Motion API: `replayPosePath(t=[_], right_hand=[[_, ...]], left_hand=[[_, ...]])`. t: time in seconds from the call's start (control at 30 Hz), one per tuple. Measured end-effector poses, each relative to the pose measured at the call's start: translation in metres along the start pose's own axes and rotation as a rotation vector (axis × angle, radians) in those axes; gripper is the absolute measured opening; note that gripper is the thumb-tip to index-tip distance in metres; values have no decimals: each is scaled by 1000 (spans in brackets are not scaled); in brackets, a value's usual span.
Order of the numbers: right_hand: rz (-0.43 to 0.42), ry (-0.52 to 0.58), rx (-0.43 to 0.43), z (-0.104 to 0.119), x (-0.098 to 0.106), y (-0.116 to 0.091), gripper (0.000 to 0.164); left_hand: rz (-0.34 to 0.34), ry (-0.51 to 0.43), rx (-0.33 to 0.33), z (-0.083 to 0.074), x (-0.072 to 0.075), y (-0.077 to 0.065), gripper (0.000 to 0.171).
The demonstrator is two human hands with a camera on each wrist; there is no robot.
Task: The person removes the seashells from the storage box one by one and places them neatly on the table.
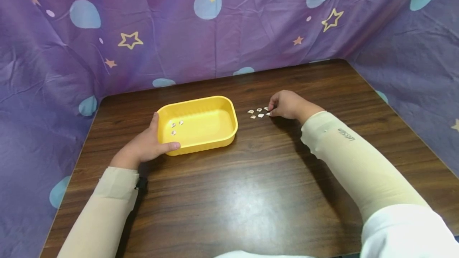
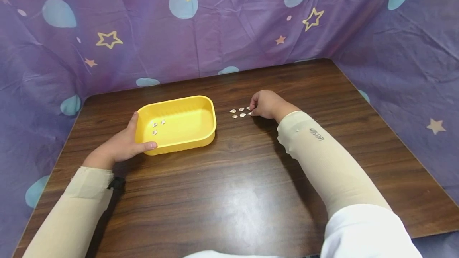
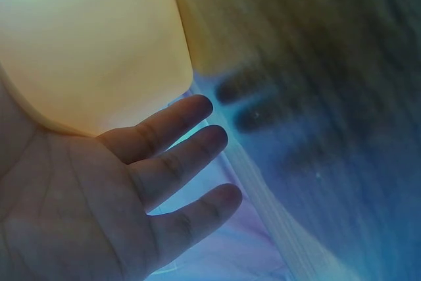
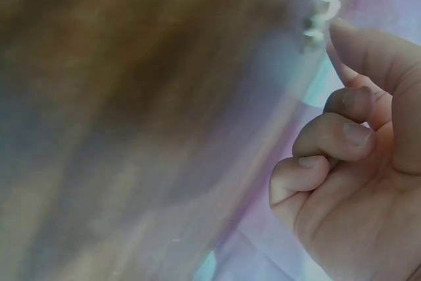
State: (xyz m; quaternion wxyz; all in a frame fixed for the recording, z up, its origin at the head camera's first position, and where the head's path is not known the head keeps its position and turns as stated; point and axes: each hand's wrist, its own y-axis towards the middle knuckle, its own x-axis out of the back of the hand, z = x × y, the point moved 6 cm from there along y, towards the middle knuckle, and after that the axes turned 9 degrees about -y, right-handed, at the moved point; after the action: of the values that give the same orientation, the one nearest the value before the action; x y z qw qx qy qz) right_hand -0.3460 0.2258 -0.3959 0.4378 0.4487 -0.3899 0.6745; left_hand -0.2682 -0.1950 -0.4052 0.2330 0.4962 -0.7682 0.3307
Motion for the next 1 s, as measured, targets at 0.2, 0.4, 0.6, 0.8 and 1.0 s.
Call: replayPosePath(t=[0.2, 0.4, 0.6, 0.8, 1.0], right_hand=[[-96, 104, -2, 13, 20, 4, 8], [-145, 195, 50, 52, 35, 8, 9], [-142, 211, 133, 95, 34, 18, 9], [-105, 261, 182, 133, 25, 29, 9], [-65, 305, 240, 167, 11, 39, 8]], left_hand=[[0, 1, 17, 4, 0, 1, 140], [3, -2, 17, 5, 0, 2, 140], [3, -9, 2, 4, -1, 3, 140], [3, -15, -6, 3, 0, 3, 141], [0, -17, 7, 5, 1, 4, 141]])
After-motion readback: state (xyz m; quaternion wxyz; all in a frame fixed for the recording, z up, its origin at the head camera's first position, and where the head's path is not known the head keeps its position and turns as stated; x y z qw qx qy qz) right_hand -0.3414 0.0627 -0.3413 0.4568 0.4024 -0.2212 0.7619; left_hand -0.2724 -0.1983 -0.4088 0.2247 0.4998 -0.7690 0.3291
